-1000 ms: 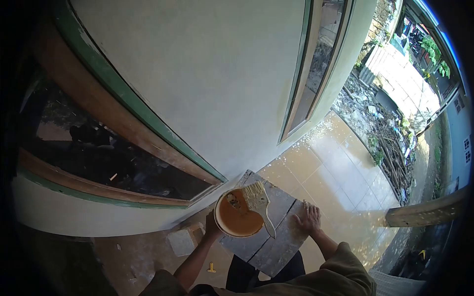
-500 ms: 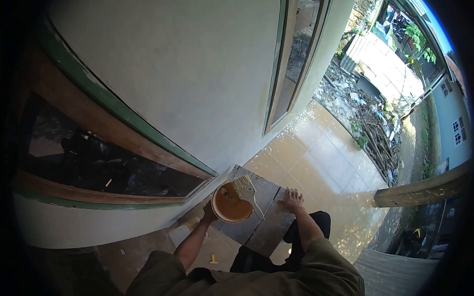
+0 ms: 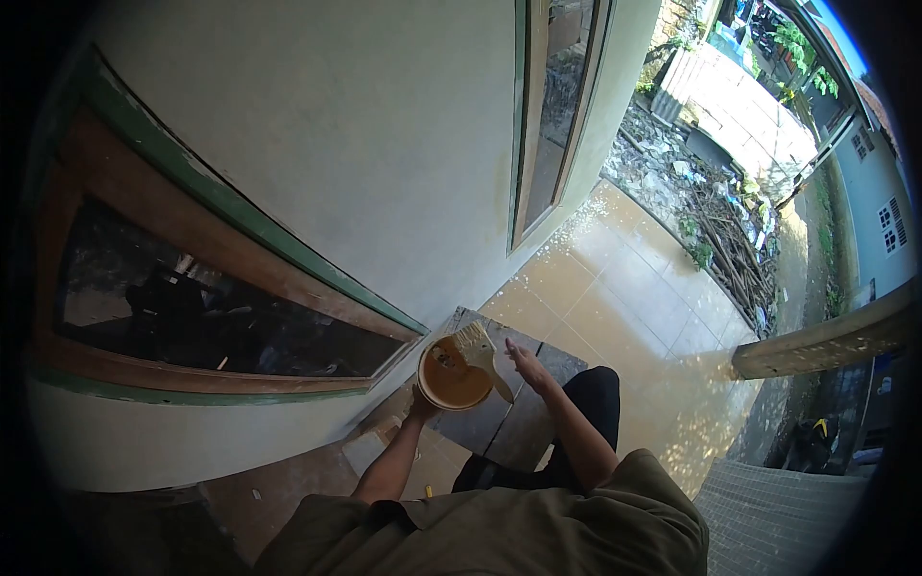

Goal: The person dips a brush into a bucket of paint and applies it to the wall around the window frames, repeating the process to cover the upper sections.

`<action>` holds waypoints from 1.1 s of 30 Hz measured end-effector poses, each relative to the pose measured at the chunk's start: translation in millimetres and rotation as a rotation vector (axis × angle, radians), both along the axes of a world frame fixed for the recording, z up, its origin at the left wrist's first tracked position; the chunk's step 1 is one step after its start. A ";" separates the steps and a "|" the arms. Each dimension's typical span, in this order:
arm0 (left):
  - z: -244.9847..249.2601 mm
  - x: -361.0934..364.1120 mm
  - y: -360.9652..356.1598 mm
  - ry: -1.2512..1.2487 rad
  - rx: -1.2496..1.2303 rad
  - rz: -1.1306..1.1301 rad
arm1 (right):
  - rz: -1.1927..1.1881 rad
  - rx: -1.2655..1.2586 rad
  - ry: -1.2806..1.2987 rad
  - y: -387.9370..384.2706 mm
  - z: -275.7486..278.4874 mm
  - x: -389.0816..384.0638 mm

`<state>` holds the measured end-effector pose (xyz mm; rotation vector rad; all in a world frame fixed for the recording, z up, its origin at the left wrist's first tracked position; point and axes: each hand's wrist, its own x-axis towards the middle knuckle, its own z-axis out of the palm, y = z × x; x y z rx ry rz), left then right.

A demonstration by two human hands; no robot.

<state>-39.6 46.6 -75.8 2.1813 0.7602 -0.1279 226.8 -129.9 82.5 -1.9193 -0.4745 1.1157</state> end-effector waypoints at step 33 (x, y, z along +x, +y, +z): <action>453.8 27.7 147.2 -0.411 0.522 0.137 | 0.248 -0.172 -0.266 25.1 82.2 -21.7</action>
